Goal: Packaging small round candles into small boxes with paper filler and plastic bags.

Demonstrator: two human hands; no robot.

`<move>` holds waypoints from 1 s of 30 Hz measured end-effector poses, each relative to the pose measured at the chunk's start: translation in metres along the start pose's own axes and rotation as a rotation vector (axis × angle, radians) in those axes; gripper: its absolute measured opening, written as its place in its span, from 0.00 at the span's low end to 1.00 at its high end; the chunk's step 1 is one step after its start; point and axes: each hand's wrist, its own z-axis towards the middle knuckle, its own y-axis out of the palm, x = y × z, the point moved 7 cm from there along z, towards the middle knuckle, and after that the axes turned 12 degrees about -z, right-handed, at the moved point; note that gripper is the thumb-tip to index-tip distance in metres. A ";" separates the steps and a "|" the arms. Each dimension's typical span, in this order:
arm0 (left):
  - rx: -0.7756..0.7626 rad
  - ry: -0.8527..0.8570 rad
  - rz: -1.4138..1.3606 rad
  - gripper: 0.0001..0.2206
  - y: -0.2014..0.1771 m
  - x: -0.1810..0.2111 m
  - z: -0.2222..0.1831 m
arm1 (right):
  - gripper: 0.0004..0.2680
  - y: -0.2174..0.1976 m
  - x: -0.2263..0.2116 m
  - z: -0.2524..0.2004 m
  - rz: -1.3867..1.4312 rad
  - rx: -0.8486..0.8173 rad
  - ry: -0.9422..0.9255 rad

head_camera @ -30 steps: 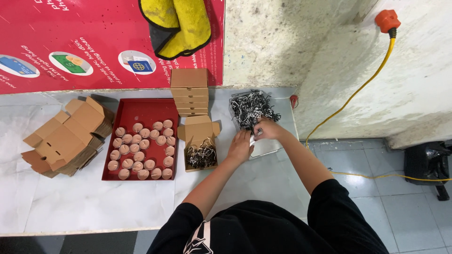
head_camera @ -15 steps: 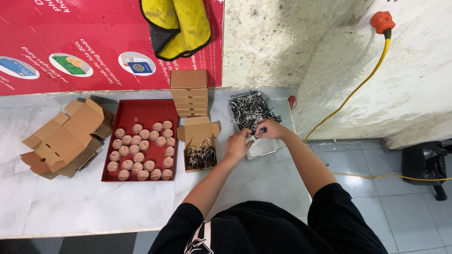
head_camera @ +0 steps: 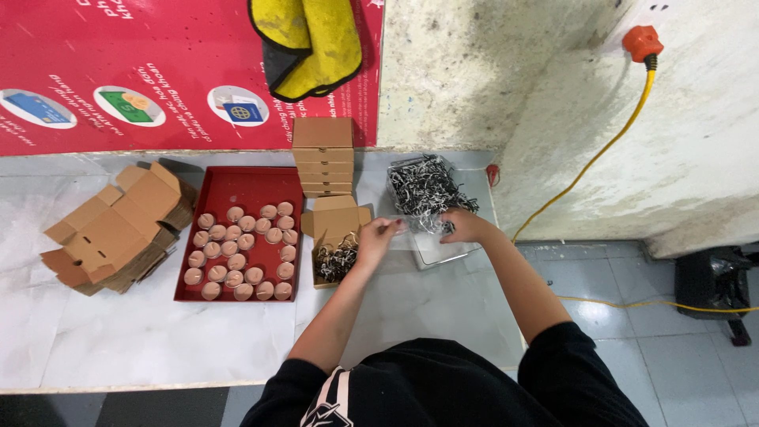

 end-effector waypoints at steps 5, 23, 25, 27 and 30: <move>-0.013 0.016 -0.169 0.07 -0.067 0.045 -0.028 | 0.18 -0.067 -0.052 -0.048 -0.035 0.283 -0.010; 0.234 0.089 -0.411 0.13 -0.158 0.096 -0.126 | 0.19 0.012 -0.245 -0.038 1.321 0.404 -0.301; 0.271 0.083 -0.380 0.13 -0.170 0.100 -0.136 | 0.24 -0.013 -0.266 -0.054 1.222 0.473 -0.363; 0.261 0.032 -0.213 0.13 -0.175 0.110 -0.146 | 0.32 -0.056 -0.290 -0.079 0.824 0.637 -0.348; 0.203 0.029 0.029 0.13 -0.173 0.150 -0.162 | 0.26 -0.069 -0.315 -0.085 0.606 0.637 -0.558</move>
